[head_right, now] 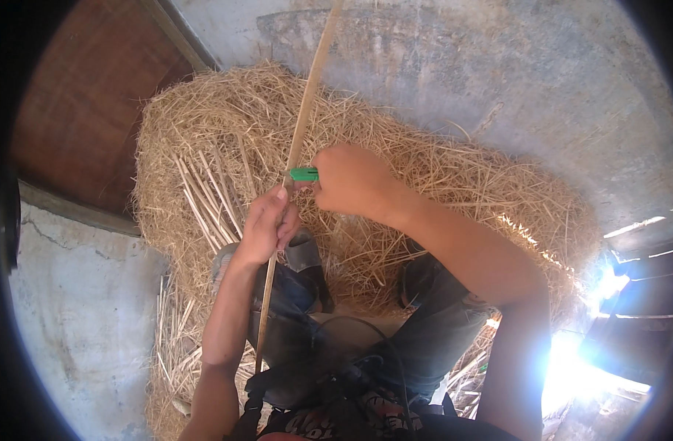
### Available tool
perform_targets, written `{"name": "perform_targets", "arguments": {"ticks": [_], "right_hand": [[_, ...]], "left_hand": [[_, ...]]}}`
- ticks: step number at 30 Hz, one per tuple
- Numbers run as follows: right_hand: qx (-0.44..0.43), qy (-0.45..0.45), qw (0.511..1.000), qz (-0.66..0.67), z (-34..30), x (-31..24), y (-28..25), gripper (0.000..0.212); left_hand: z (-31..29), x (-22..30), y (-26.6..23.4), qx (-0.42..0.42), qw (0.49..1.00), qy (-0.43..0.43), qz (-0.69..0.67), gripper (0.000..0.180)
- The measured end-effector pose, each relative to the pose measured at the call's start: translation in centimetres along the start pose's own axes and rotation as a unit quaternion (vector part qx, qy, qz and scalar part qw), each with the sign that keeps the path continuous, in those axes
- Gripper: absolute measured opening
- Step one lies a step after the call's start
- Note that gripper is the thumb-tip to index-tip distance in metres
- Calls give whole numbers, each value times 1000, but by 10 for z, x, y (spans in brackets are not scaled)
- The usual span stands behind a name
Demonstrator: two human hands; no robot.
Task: The person uses a utility knife to shave thin layers off a bamboo strip while sitting above a pile of straw.
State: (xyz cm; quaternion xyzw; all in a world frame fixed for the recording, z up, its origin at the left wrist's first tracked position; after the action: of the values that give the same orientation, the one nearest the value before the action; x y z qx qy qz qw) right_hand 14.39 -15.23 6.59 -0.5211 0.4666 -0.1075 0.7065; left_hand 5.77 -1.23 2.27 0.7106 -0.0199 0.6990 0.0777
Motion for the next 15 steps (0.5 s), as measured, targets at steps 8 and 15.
{"name": "perform_targets", "arguments": {"ticks": [8,15], "right_hand": [[12,19,996,-85,-4,0,16,14],[3,27,992,-127,-4,-5,25,15]], "left_hand": [[3,-8,0,-9,1000,9,-5,33],[-6,-15,0,-6,1000,2,-18,28]]}}
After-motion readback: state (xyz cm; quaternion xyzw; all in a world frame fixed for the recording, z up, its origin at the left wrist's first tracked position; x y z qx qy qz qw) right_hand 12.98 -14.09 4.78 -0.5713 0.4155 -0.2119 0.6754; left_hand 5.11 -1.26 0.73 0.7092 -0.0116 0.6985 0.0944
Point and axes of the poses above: each hand's wrist, its own z-axis towards the middle knuckle, its own y-axis out of the palm, x = y × z, the point moved 6 cm from there along z, towards the middle knuckle, and after that the axes turned 4 degrees about y, right-handed, at the moved point
